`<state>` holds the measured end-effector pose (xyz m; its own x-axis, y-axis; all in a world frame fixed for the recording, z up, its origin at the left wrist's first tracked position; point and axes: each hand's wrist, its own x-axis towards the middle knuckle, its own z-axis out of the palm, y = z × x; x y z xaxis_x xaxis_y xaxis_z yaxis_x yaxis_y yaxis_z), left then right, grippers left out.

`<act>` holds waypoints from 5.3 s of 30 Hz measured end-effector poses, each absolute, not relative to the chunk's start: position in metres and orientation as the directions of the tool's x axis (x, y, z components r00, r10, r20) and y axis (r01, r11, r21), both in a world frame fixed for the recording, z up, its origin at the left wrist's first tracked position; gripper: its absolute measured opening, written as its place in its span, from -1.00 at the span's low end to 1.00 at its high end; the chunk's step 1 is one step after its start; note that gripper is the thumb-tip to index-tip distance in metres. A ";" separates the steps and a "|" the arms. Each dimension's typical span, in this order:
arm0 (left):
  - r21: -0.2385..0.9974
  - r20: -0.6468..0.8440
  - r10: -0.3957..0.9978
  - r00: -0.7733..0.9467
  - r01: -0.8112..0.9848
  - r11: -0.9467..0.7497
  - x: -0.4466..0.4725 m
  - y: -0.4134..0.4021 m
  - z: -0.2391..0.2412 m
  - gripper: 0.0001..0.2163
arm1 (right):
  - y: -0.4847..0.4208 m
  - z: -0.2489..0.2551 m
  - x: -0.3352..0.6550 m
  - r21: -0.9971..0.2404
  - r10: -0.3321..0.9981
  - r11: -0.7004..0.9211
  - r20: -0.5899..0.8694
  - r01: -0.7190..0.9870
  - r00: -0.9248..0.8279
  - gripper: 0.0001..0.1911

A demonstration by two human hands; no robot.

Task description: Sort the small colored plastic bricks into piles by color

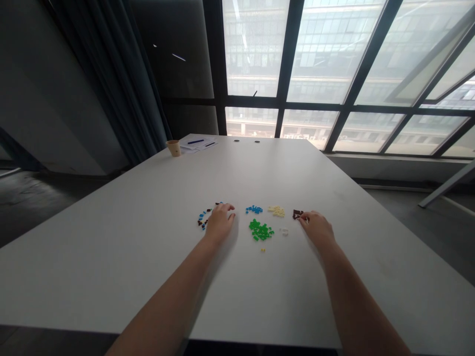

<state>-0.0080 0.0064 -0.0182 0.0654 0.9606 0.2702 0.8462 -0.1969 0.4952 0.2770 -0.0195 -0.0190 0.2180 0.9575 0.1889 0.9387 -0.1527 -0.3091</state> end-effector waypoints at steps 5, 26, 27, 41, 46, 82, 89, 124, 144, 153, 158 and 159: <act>0.234 0.064 0.994 -0.086 0.970 0.068 -0.018 0.008 -0.018 -0.74 | -0.016 -0.028 0.276 -0.241 0.953 -0.243 0.121 0.940 0.277 -0.82; 0.168 0.070 0.996 -0.059 0.985 0.047 -0.030 0.016 -0.025 -0.78 | -0.016 -0.016 0.278 -0.625 0.939 -0.087 0.207 0.776 0.273 -0.70; 0.187 0.062 0.997 -0.055 0.981 0.042 -0.031 0.016 -0.025 -0.78 | -0.017 -0.016 0.277 -0.628 0.941 -0.079 0.209 0.774 0.266 -0.70; 0.230 -0.033 0.998 -0.052 0.971 0.058 -0.033 0.010 -0.016 -0.77 | -0.018 -0.011 0.274 -0.651 0.947 -0.049 0.212 0.757 0.243 -0.73; 0.306 0.060 0.998 -0.019 0.952 0.000 -0.031 0.015 -0.017 -0.71 | -0.020 -0.009 0.274 -0.654 0.942 -0.035 0.231 0.755 0.244 -0.71; 0.659 0.468 0.802 0.371 0.457 -0.597 0.025 -0.031 0.005 -0.93 | -0.044 -0.007 0.205 -0.648 0.797 0.570 0.586 0.505 -0.147 -0.89; 0.618 0.476 0.792 0.382 0.496 -0.611 0.026 -0.032 0.005 -0.92 | -0.045 -0.008 0.203 -0.650 0.808 0.558 0.568 0.515 -0.157 -0.89; 0.057 -0.151 0.936 -0.319 0.942 0.330 -0.055 0.014 -0.005 -0.70 | -0.011 -0.029 0.302 -0.448 0.909 -0.290 0.147 0.846 0.389 -0.74; 0.148 -0.046 0.975 -0.218 0.964 0.222 -0.054 0.018 -0.006 -0.75 | -0.014 -0.022 0.294 -0.509 0.922 -0.216 0.175 0.833 0.346 -0.72; 0.901 -0.223 0.975 0.015 0.385 0.200 -0.024 0.010 0.006 -0.84 | -0.022 -0.010 0.264 -0.581 0.931 0.077 0.332 0.811 0.150 -0.73; 0.733 -0.380 0.805 0.456 -0.383 0.563 0.006 -0.007 0.007 -0.88 | -0.032 -0.005 0.229 -0.599 0.862 0.406 0.501 0.690 -0.073 -0.78; 0.670 -0.380 0.770 0.513 -0.422 0.611 0.009 -0.009 0.004 -0.89 | -0.035 -0.004 0.223 -0.605 0.845 0.450 0.527 0.658 -0.094 -0.80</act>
